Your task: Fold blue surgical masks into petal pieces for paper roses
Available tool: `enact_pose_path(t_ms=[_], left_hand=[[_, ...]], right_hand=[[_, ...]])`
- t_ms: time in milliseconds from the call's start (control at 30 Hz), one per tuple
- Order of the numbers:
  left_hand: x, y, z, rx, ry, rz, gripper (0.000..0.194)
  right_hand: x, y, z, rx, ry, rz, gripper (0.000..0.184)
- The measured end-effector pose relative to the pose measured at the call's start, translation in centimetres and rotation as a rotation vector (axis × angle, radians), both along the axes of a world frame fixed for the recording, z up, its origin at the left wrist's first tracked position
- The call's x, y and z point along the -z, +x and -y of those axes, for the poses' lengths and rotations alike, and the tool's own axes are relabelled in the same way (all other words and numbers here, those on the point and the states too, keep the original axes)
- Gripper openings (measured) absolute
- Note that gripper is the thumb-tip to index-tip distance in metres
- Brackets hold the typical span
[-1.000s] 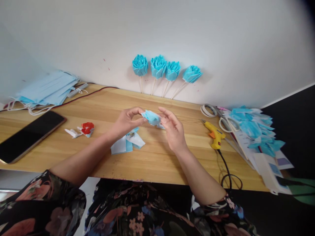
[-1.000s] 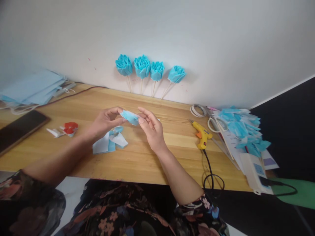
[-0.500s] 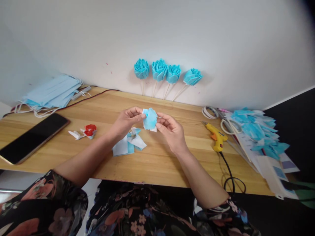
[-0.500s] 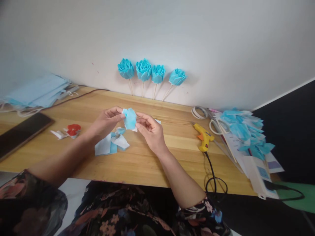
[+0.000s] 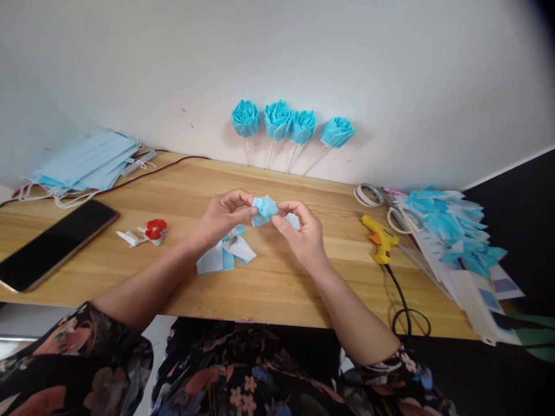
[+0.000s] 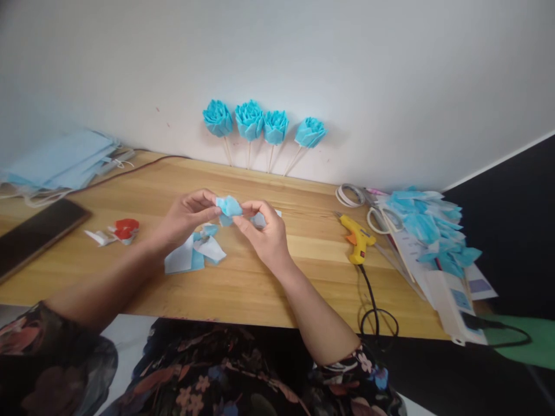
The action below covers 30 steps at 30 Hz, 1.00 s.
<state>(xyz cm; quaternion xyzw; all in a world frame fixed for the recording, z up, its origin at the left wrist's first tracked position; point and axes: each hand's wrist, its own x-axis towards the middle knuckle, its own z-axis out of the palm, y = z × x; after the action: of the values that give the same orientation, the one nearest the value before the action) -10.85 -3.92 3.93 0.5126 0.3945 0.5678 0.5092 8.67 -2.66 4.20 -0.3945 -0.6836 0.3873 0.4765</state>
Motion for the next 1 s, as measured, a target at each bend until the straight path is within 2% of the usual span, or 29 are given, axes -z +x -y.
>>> enact_pose_path(t_ms=[100,167,400,567,800,1000], left_hand=[[0.1,0.1,0.3,-0.009,0.050,-0.130,0.020],[0.1,0.2,0.4,-0.007,0.067,-0.149,0.020],[-0.7,0.6,0.9,0.026,-0.015,-0.030,0.025],[-0.6,1.0,1.0,-0.042,-0.030,0.036,0.024],[-0.1,0.9,0.8,-0.117,0.004,0.005,0.024],[-0.1,0.7,0.9,-0.105,0.066,-0.091,0.023]], right_hand=[[-0.2,-0.1,0.2,0.037,0.052,0.091,0.015],[-0.1,0.0,0.1,0.063,0.066,0.100,0.015],[0.1,0.0,-0.1,0.120,0.031,0.011,0.019],[0.2,-0.2,0.2,0.144,0.030,-0.041,0.020],[0.9,0.0,-0.5,-0.002,-0.147,-0.183,0.024],[0.4,0.4,-0.6,-0.055,-0.104,-0.090,0.045]])
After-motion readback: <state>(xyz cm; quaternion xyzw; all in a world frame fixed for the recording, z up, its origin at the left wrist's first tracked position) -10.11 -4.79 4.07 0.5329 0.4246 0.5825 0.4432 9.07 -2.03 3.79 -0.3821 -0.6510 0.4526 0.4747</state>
